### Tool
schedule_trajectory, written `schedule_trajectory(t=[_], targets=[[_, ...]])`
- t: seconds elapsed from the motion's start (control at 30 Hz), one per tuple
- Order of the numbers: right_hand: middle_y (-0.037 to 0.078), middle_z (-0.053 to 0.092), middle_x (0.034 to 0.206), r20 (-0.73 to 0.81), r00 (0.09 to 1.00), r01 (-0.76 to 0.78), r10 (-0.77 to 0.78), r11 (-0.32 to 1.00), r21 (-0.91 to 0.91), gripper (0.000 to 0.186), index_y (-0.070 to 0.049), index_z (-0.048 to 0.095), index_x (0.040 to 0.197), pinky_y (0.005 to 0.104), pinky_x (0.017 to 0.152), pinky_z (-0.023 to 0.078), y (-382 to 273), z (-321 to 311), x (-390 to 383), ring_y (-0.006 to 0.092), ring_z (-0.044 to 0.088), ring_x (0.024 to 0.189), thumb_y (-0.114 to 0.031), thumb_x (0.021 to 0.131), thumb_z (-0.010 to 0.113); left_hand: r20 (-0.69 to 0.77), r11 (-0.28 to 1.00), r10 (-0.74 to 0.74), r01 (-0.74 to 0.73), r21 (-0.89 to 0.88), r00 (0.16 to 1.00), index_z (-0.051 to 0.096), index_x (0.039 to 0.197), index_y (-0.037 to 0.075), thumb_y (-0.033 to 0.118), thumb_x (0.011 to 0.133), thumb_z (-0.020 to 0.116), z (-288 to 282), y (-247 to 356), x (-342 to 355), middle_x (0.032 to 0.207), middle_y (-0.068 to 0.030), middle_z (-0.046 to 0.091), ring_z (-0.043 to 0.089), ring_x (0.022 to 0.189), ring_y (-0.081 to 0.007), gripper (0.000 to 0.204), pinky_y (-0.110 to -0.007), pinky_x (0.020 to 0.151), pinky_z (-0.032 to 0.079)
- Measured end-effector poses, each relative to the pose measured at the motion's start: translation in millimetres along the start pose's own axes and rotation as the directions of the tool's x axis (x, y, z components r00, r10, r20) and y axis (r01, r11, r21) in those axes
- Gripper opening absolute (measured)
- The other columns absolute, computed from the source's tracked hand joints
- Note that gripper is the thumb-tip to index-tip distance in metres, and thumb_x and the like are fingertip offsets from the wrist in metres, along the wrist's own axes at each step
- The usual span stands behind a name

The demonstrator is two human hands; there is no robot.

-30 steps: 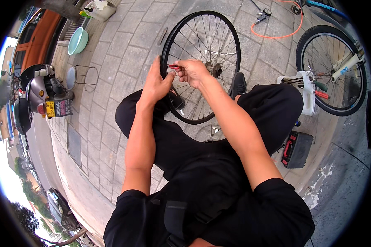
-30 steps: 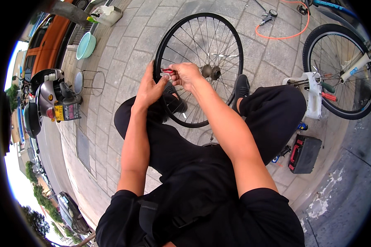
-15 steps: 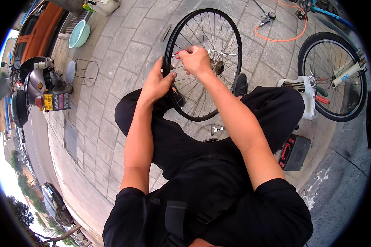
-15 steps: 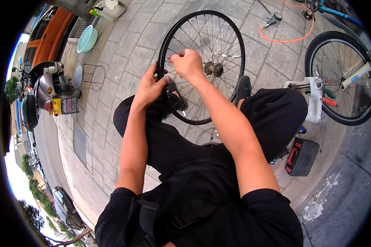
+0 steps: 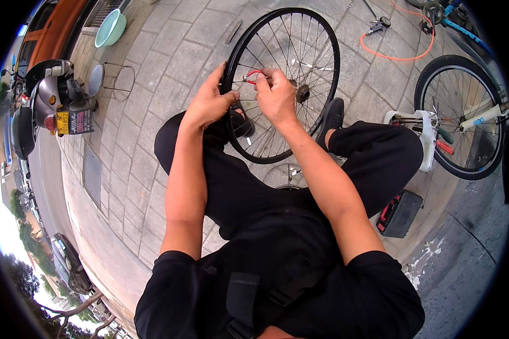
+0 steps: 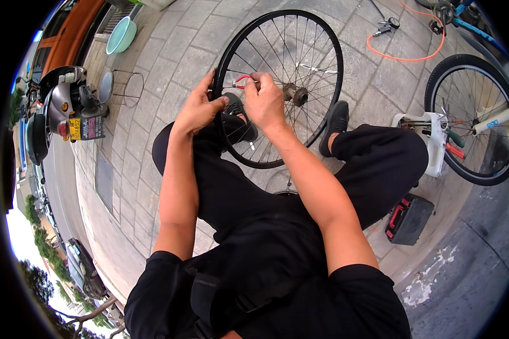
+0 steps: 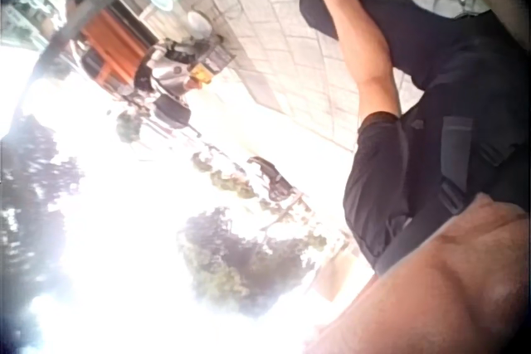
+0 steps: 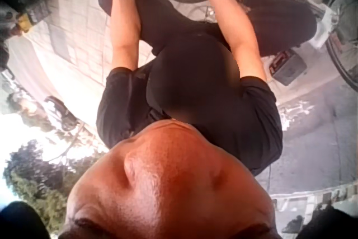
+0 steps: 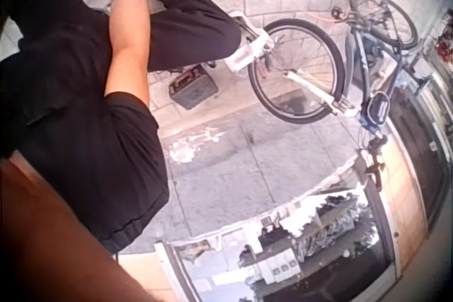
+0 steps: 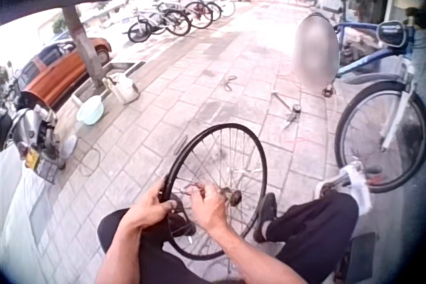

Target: The person removes a bicycle wheel, selects a tire lever from a tool bag, and uses it to pry the tire bead off the rim. They continue to work the lever around the circumference to detach the tire from the wheel.

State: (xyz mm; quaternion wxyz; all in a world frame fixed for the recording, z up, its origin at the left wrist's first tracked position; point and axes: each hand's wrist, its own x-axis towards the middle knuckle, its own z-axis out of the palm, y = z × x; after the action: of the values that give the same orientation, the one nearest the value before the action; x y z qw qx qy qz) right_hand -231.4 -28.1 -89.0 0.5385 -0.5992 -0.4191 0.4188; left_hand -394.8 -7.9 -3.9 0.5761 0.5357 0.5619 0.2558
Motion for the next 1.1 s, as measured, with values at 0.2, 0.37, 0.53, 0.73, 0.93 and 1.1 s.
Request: schedule_trajectory(t=[0.2,0.37,0.53,0.73,0.93,1.1], targets=[[0.013,0.074,0.089,0.068,0.975,-0.22,0.211,0.959,0.181,0.03,0.009,0.064,0.12,0.0298,0.064,0.058,-2,18,-9,0.0146,0.07,0.068,-0.016,0.103,0.063,-0.019,0.998,-0.069,0.069,-0.004,0.997,0.032,0.161,-0.003,-0.009,0.089,0.07,5,15,-4,0.121,-0.0094,0.062,0.064,0.092,-0.0132,0.081,-0.027,0.077,0.054],[0.014,0.073,0.098,0.217,0.902,-0.43,0.372,0.814,0.391,0.033,0.005,0.061,0.128,0.0274,0.047,0.053,-3,27,-8,0.0114,0.064,0.063,-0.014,0.102,0.063,-0.036,0.999,0.022,-0.021,0.04,0.999,0.034,0.16,-0.003,-0.008,0.09,0.069,4,6,0,0.118,-0.008,0.063,0.064,0.093,-0.0124,0.078,-0.027,0.077,0.054],[0.015,0.074,0.096,0.309,0.871,-0.49,0.382,0.707,0.51,0.031,0.005,0.063,0.126,0.026,0.042,0.047,1,20,-4,0.0117,0.064,0.059,-0.014,0.102,0.061,-0.063,0.981,0.108,-0.097,0.167,0.992,0.035,0.159,-0.004,-0.005,0.093,0.068,1,-15,10,0.122,-0.0107,0.063,0.062,0.101,-0.0144,0.074,-0.028,0.085,0.052],[0.014,0.075,0.093,0.319,0.863,-0.505,0.391,0.684,0.527,0.032,0.005,0.066,0.124,0.0266,0.042,0.046,-8,13,-4,0.0121,0.063,0.055,-0.017,0.102,0.06,-0.104,0.966,0.178,-0.154,0.206,0.979,0.034,0.158,-0.006,-0.001,0.094,0.067,8,-22,14,0.138,-0.0187,0.057,0.06,0.117,-0.0209,0.072,-0.032,0.098,0.051],[0.013,0.074,0.088,0.319,0.881,-0.452,0.349,0.821,0.35,0.034,0.006,0.068,0.124,0.028,0.042,0.047,-4,6,12,0.0129,0.063,0.054,-0.018,0.101,0.06,-0.046,0.999,0.051,-0.051,0.0,0.998,0.026,0.163,-0.003,-0.001,0.098,0.064,25,4,-1,0.121,-0.0091,0.064,0.063,0.097,-0.0111,0.075,-0.026,0.08,0.052],[0.013,0.074,0.089,0.326,0.879,-0.467,0.347,0.763,0.448,0.036,0.009,0.066,0.126,0.0283,0.042,0.047,-7,13,1,0.0139,0.064,0.054,-0.016,0.102,0.059,-0.042,0.986,0.12,-0.114,0.119,0.992,0.026,0.16,-0.006,-0.001,0.098,0.064,10,-21,10,0.141,-0.02,0.055,0.062,0.118,-0.0234,0.074,-0.033,0.097,0.053]])
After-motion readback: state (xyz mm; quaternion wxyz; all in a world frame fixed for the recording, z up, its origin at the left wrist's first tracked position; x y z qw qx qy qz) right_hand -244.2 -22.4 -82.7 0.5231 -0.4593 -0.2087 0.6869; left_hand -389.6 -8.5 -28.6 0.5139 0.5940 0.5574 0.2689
